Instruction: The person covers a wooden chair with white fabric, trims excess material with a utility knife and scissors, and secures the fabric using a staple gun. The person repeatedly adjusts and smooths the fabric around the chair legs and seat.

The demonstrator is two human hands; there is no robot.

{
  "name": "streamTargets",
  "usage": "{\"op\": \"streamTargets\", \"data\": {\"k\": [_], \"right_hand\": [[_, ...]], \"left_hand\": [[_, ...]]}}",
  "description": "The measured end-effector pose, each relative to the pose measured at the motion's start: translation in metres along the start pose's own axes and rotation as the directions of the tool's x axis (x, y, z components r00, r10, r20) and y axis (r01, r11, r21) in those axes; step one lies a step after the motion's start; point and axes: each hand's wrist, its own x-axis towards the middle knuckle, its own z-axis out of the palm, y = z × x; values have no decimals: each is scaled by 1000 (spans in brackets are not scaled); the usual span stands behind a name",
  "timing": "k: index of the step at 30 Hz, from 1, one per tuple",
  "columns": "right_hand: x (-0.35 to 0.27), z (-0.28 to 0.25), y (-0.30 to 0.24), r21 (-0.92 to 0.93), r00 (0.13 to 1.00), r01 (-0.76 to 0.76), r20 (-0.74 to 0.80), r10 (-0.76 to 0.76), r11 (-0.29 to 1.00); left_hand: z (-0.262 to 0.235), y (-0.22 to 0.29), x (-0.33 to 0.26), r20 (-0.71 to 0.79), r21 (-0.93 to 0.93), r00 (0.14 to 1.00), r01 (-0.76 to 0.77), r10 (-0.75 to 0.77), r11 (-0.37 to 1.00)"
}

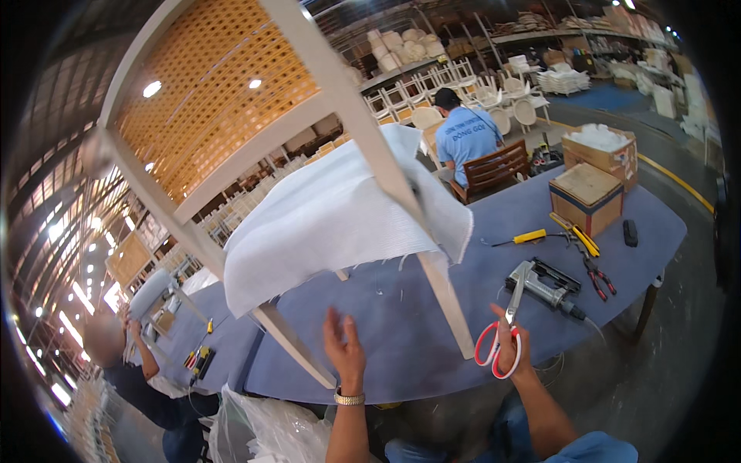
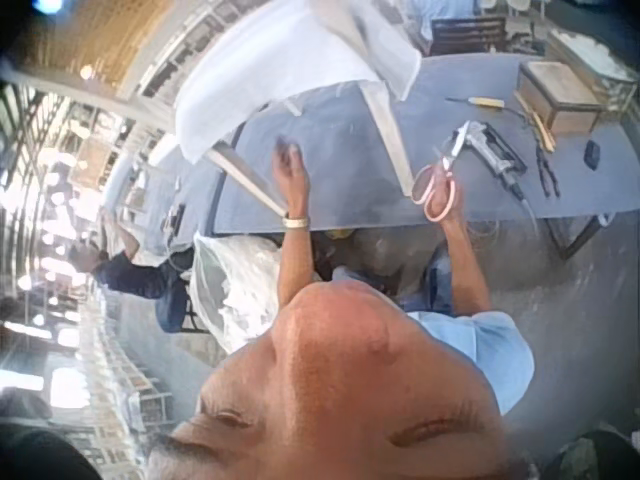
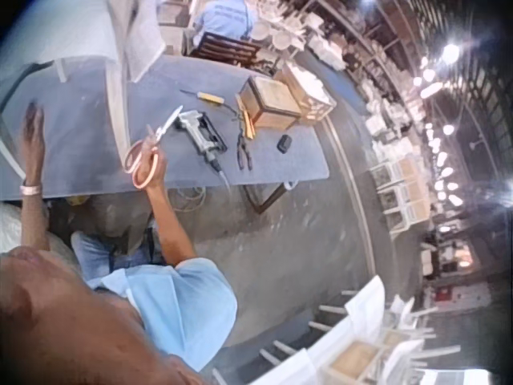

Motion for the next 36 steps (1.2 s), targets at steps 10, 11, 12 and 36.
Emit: {"op": "streamTargets", "data": {"k": [10,11,12,36], "right_hand": [[36,-2,-92,3,941,162,299,-156,987],[39,-2,-99,65,936,137,318,-151,988],[41,-1,-104,132,929,103,340,-142,986],[56,44,-68,371,771,-351,636,41,860]], "left_hand": [[109,98,63,547,-826,789,563,280,30],[117,111,64,538,-843,832,531,137,86],[120,135,61,507,-851,862,502,-14,155],[115,139,61,403,-585,903,379,-148,717]]}}
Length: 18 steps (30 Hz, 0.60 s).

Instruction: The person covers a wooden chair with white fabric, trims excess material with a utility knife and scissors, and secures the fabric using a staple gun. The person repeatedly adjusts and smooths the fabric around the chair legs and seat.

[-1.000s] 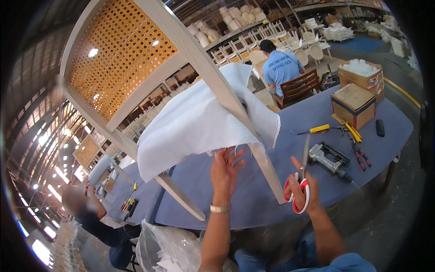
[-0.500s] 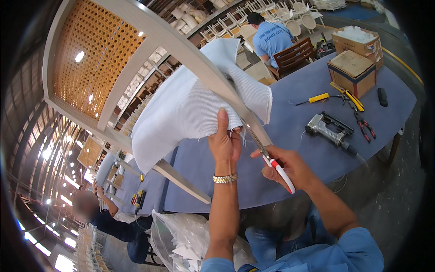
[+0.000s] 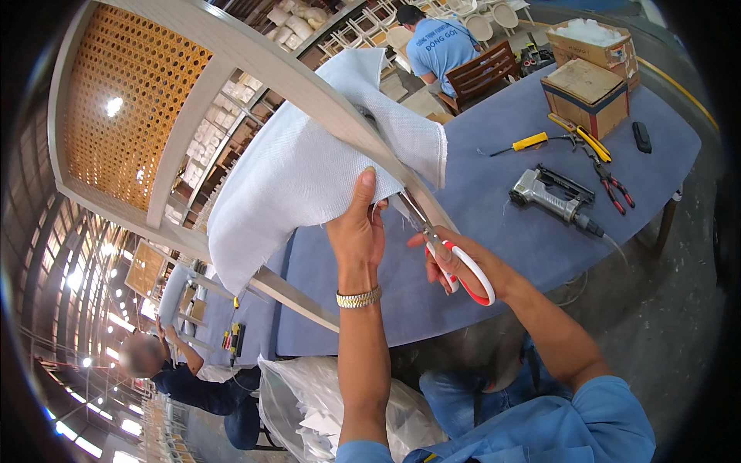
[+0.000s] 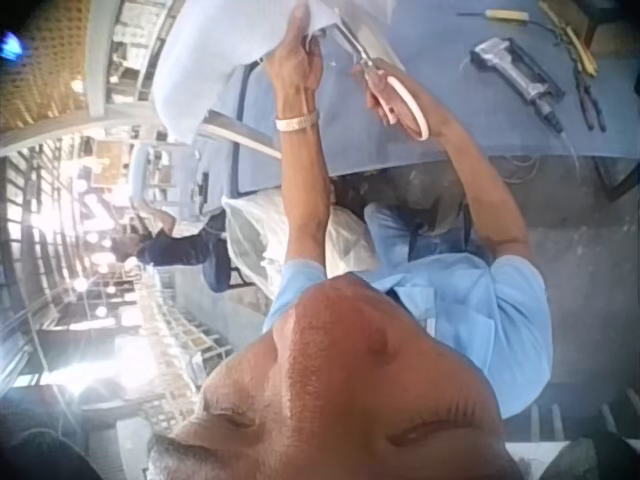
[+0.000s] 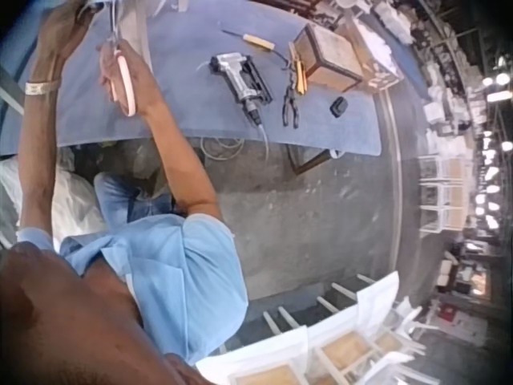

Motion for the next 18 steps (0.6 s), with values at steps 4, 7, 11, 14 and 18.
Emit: {"op": "streamTargets", "data": {"k": [4,7,11,14,18], "right_hand": [[12,1,-5,-26,1000,-1,-7,0,1000],[26,1,-10,-73,1000,-21,-8,21,997],[31,5,-13,-102,998,-52,18,54,993],[29,11,-16,-112,998,-51,27,54,992],[28,18,-15,-150,999,-45,-3,45,988]], "left_hand": [[-4,1,1,-33,38,998,52,-51,998],[-2,4,-2,-31,59,997,78,-76,995],[-4,8,-6,-29,112,998,58,-55,992],[-14,8,-11,9,201,999,34,-36,979],[-16,12,-13,38,182,999,24,-32,983]]}}
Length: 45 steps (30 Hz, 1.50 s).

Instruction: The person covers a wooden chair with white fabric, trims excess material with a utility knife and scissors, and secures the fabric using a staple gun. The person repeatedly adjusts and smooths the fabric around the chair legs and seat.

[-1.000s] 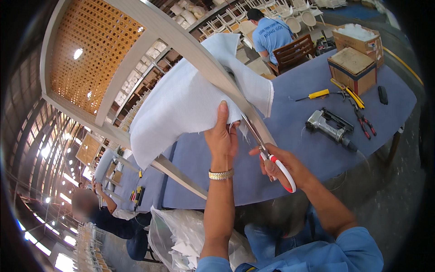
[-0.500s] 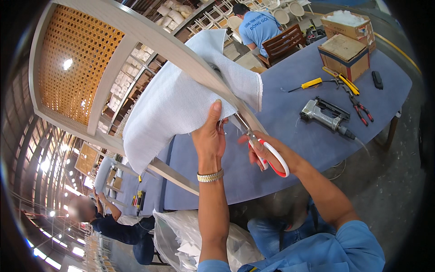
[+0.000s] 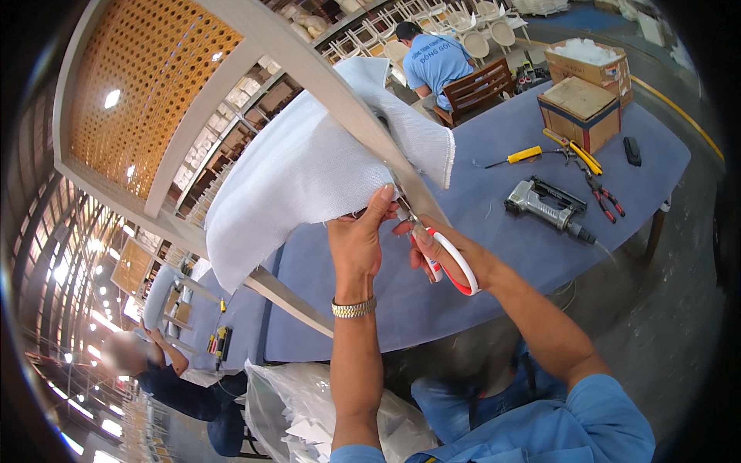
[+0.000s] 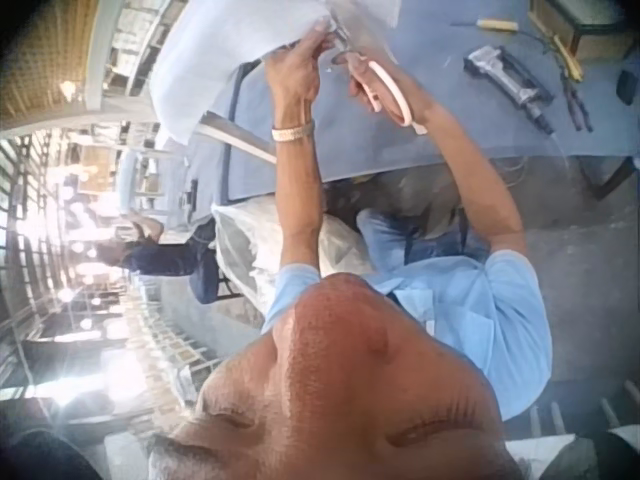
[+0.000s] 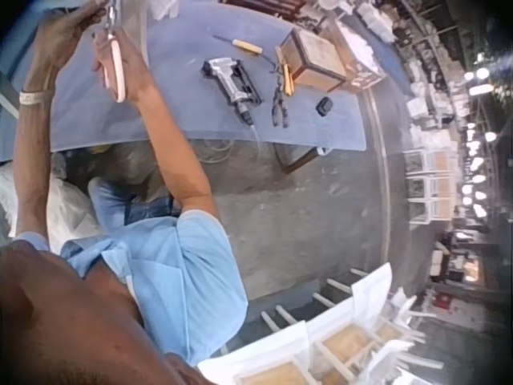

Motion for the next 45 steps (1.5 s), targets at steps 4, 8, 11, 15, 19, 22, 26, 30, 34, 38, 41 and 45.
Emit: {"op": "streamTargets", "data": {"k": [4,8,11,15,19,22,26,30,34,38,41,45], "right_hand": [[-1,16,3,42,994,-8,-112,13,999],[-5,31,-1,34,976,-3,-216,10,999],[-3,39,2,46,971,-14,-240,25,999],[9,41,-3,28,972,4,-234,3,1000],[22,41,-14,39,977,10,-212,-1,999],[24,44,-15,1,967,13,-256,-13,1000],[24,50,-13,-96,937,32,-343,-63,995],[26,54,-19,-148,933,-1,-356,-52,989],[34,48,-27,-162,931,39,-352,-94,986],[39,43,-33,-221,938,33,-331,-107,975],[40,48,-38,-275,930,30,-344,-128,961],[42,48,-36,-235,937,18,-335,-98,972]], "left_hand": [[-4,0,-1,21,-18,999,-36,36,999],[-14,-1,-2,27,-4,999,-44,44,999],[-19,-2,-2,34,-18,999,-15,16,1000],[-25,-4,-2,36,-31,999,-2,3,1000],[-25,0,-2,53,-71,998,-35,38,997],[-29,2,-1,72,-32,997,-17,19,999],[-35,-1,2,87,-11,996,-6,7,1000],[-36,0,1,80,-45,996,-37,41,998],[-35,1,0,90,-39,995,-30,33,999],[-38,-8,4,108,-47,994,-7,12,999],[-40,-2,3,102,-79,994,-19,27,997],[-43,-1,3,122,-121,993,9,6,993]]}}
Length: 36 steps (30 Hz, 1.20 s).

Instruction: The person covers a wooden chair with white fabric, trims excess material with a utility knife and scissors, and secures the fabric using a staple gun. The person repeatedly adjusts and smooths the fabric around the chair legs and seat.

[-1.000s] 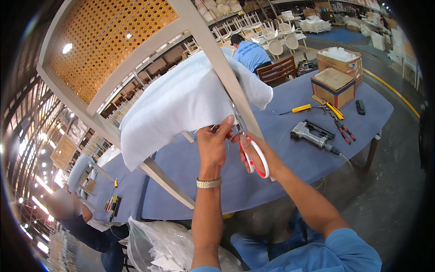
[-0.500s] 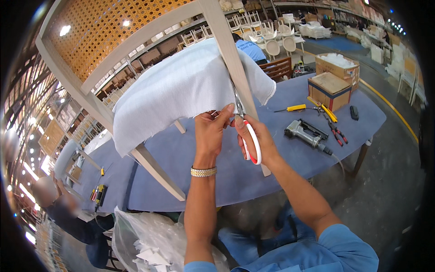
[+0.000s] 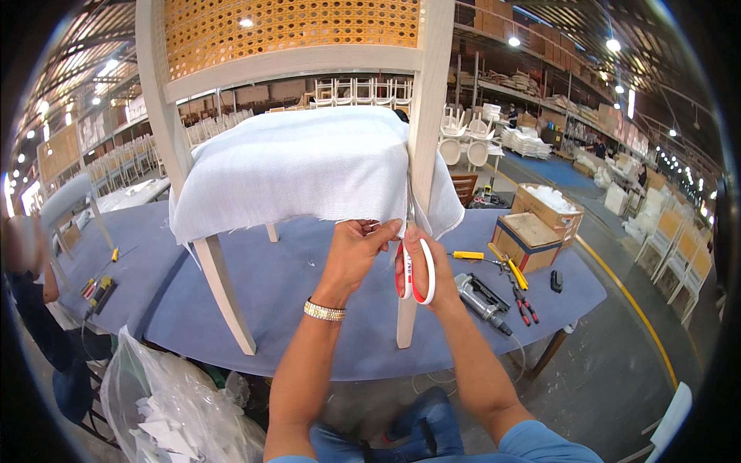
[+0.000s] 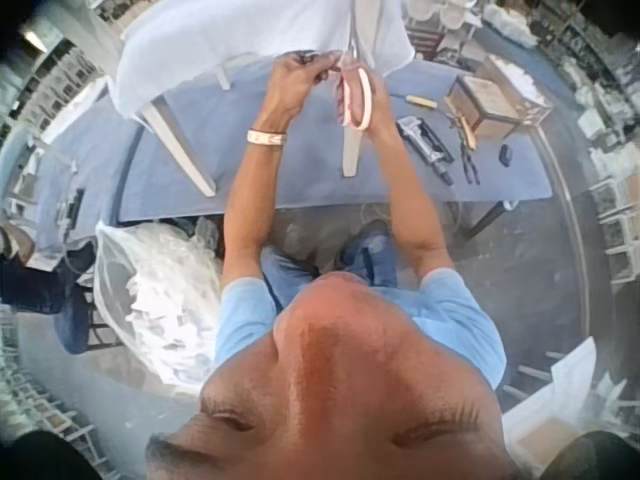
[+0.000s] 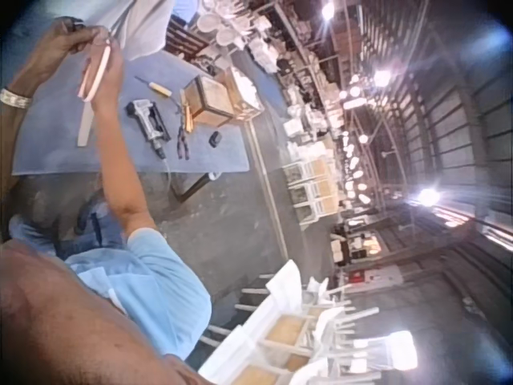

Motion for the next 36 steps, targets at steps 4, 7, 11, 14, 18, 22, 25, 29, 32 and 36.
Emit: {"op": "streamTargets", "data": {"k": [4,7,11,14,18,22,25,29,32,36], "right_hand": [[13,-1,-4,30,1000,0,10,-1,1000],[21,4,-11,-12,1000,18,-26,-18,1000],[31,9,-8,-58,994,51,-89,-56,997],[32,17,-13,-60,993,48,-103,-54,997],[39,7,-13,-23,997,56,-44,-57,998],[38,11,-19,-43,992,95,-77,-99,995],[38,11,-19,-84,993,39,-109,-48,996],[36,5,-20,-17,996,-38,-83,37,999],[28,-14,-3,71,995,-94,34,92,993],[-32,-58,42,-176,983,-54,-180,22,983]], "left_hand": [[0,9,-4,44,-38,999,6,-4,999],[0,11,-3,66,-84,998,-1,6,996],[-5,7,1,69,-42,998,7,-4,999],[-12,8,2,68,-23,997,24,-23,999],[-5,12,1,85,-56,996,18,-13,998],[-7,13,2,88,-10,996,33,-32,999],[-9,11,2,53,20,996,66,-67,998],[-9,5,0,-1,131,1000,2,-2,991],[-1,1,-2,-42,170,997,-59,67,984],[3,3,-6,-56,161,998,-4,13,987]]}}
